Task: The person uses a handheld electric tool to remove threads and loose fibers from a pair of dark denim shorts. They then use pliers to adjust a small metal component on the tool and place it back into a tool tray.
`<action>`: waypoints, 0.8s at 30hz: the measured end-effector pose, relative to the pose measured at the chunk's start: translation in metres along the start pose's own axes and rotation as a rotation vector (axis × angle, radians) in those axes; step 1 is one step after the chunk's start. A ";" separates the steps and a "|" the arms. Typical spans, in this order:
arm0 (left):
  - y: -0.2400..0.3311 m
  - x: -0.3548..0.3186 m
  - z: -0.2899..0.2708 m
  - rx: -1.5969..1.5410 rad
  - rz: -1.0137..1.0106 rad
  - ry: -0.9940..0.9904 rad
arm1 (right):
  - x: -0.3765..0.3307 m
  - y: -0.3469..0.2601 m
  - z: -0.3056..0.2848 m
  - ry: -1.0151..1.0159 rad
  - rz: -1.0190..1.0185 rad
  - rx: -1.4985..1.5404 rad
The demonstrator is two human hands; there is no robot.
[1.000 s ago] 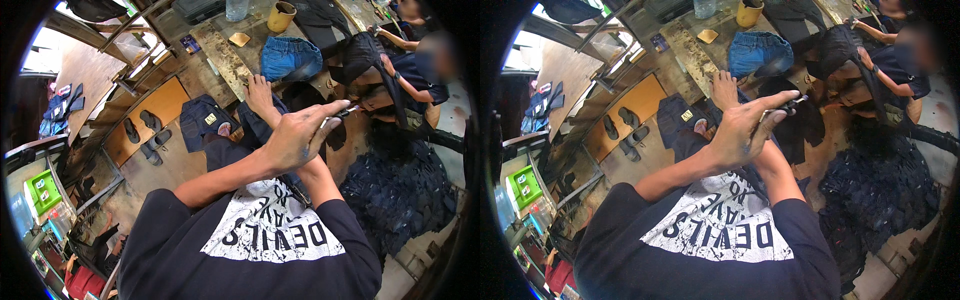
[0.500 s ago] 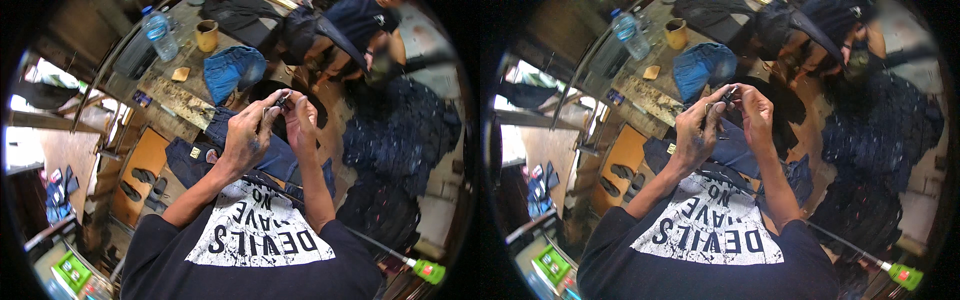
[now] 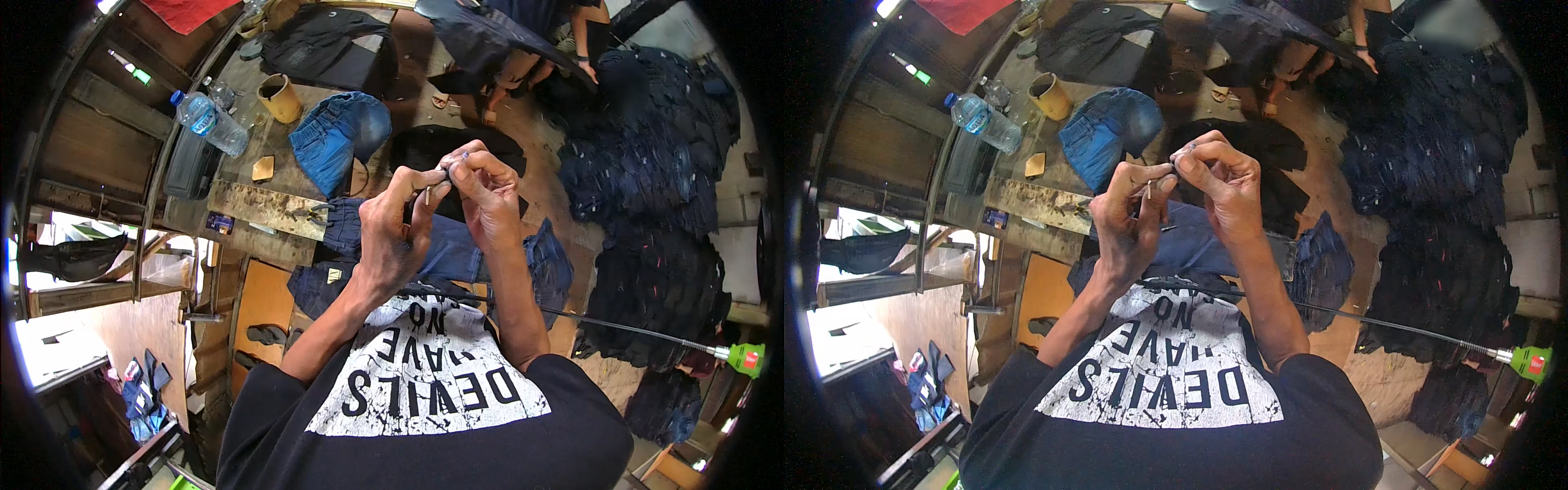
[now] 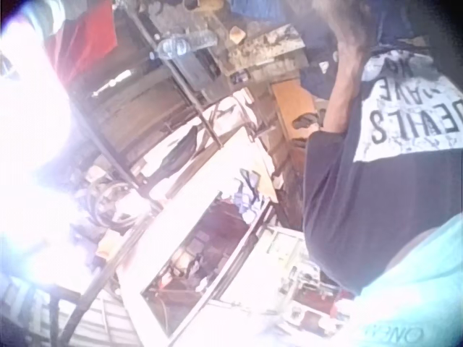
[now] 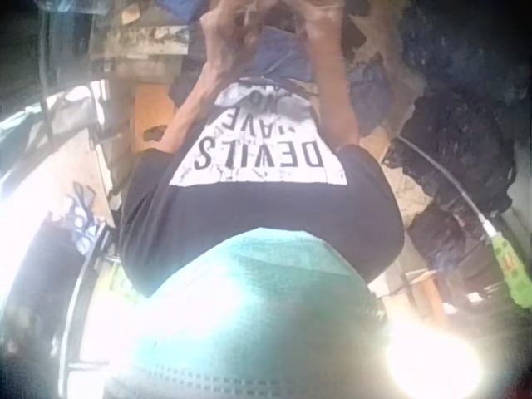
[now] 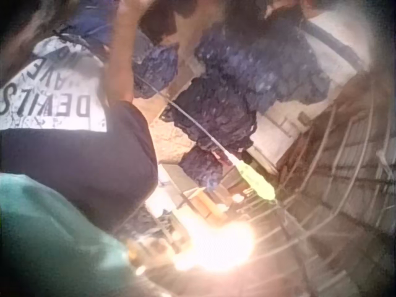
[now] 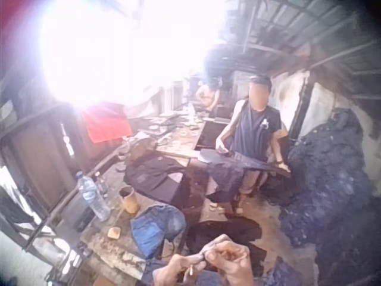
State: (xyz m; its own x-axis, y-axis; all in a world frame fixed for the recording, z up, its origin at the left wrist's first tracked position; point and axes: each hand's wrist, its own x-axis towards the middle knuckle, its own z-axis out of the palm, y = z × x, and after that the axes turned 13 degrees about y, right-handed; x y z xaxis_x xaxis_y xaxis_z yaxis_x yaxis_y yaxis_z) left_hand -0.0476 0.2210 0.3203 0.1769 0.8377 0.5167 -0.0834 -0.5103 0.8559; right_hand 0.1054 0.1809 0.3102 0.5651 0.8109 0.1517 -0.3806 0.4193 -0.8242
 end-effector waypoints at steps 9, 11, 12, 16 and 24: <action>0.011 0.006 -0.008 -0.175 -0.227 -0.045 | 0.010 -0.011 0.001 -0.139 -0.068 -0.129; 0.016 0.007 -0.011 -0.228 -0.361 -0.065 | 0.012 -0.015 0.005 -0.168 -0.118 -0.146; 0.018 0.008 -0.011 -0.320 -0.440 -0.040 | 0.011 -0.018 0.006 -0.173 -0.120 -0.153; 0.022 0.008 -0.009 -0.328 -0.350 -0.007 | 0.019 -0.032 0.007 -0.285 -0.164 -0.243; 0.018 0.007 0.003 -0.272 -0.331 0.000 | 0.020 -0.011 -0.016 -0.311 -0.005 -0.014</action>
